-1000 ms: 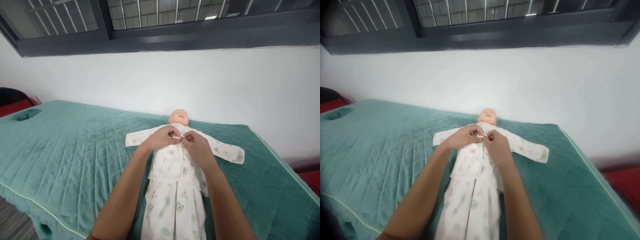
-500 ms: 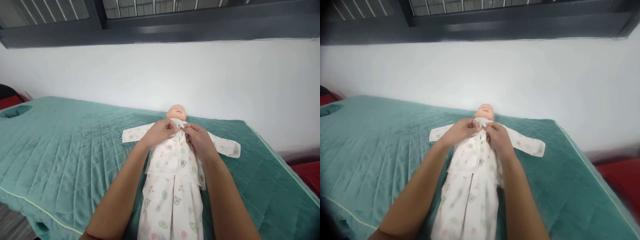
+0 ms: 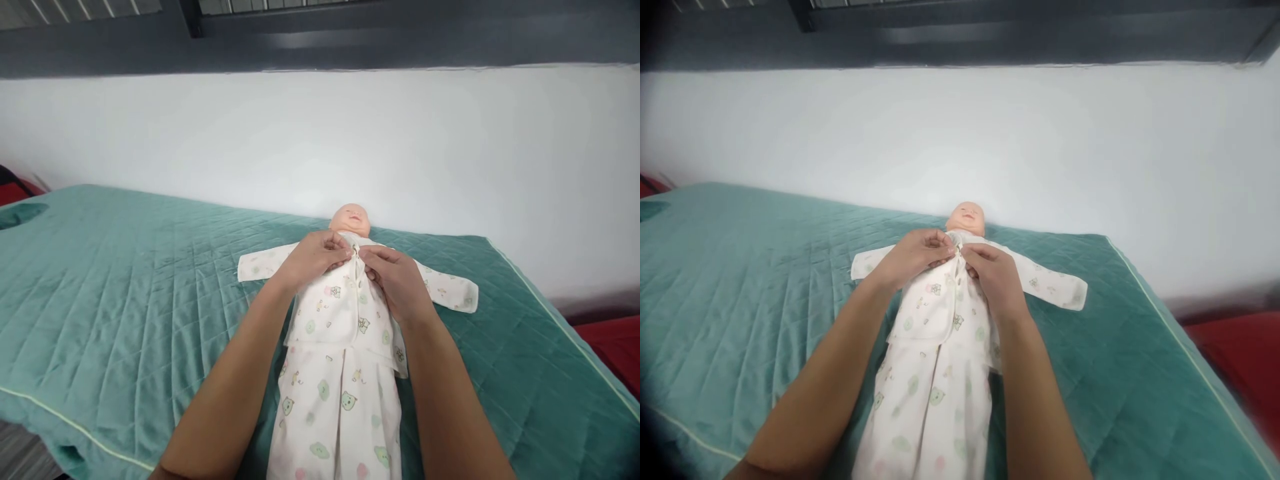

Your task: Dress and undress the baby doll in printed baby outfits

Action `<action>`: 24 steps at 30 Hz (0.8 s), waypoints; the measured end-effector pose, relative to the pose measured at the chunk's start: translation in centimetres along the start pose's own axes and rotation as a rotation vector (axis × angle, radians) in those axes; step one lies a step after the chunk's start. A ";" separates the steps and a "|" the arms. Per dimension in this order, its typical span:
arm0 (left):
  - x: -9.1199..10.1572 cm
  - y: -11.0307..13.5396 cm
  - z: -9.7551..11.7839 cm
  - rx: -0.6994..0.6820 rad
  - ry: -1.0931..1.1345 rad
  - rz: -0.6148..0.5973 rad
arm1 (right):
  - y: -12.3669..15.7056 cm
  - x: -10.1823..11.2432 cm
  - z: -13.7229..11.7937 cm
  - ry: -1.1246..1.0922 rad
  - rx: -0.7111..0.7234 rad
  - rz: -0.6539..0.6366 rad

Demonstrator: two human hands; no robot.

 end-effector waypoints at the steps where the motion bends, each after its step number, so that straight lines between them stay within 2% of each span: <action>1: 0.0 0.0 0.0 -0.002 -0.020 0.005 | 0.1 0.0 -0.1 -0.003 0.008 -0.001; 7: 0.2 -0.2 -0.2 0.019 -0.010 0.058 | 0.6 0.0 -0.5 0.093 0.007 0.042; 12: 0.1 0.2 0.1 0.065 -0.016 0.022 | 1.0 -0.6 -1.2 0.253 0.033 0.070; 18: -0.3 0.2 1.0 0.031 -0.155 -0.022 | 1.4 -1.0 -1.6 0.423 0.059 0.146; 21: 0.0 0.2 0.5 0.052 -0.140 -0.010 | 1.5 -1.0 -1.7 0.403 0.076 0.124; 24: 0.0 0.1 0.0 0.065 -0.120 -0.059 | 1.2 -1.0 -1.5 0.334 0.062 0.044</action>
Point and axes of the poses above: each hand's wrist, its own y-axis away from the middle knuckle, its own x-axis out of the back of the hand, z = x × y, the point moved 10 cm from there along -y, towards the middle knuckle, and after that the axes turned 14 degrees about -x, right-handed, at the moved point
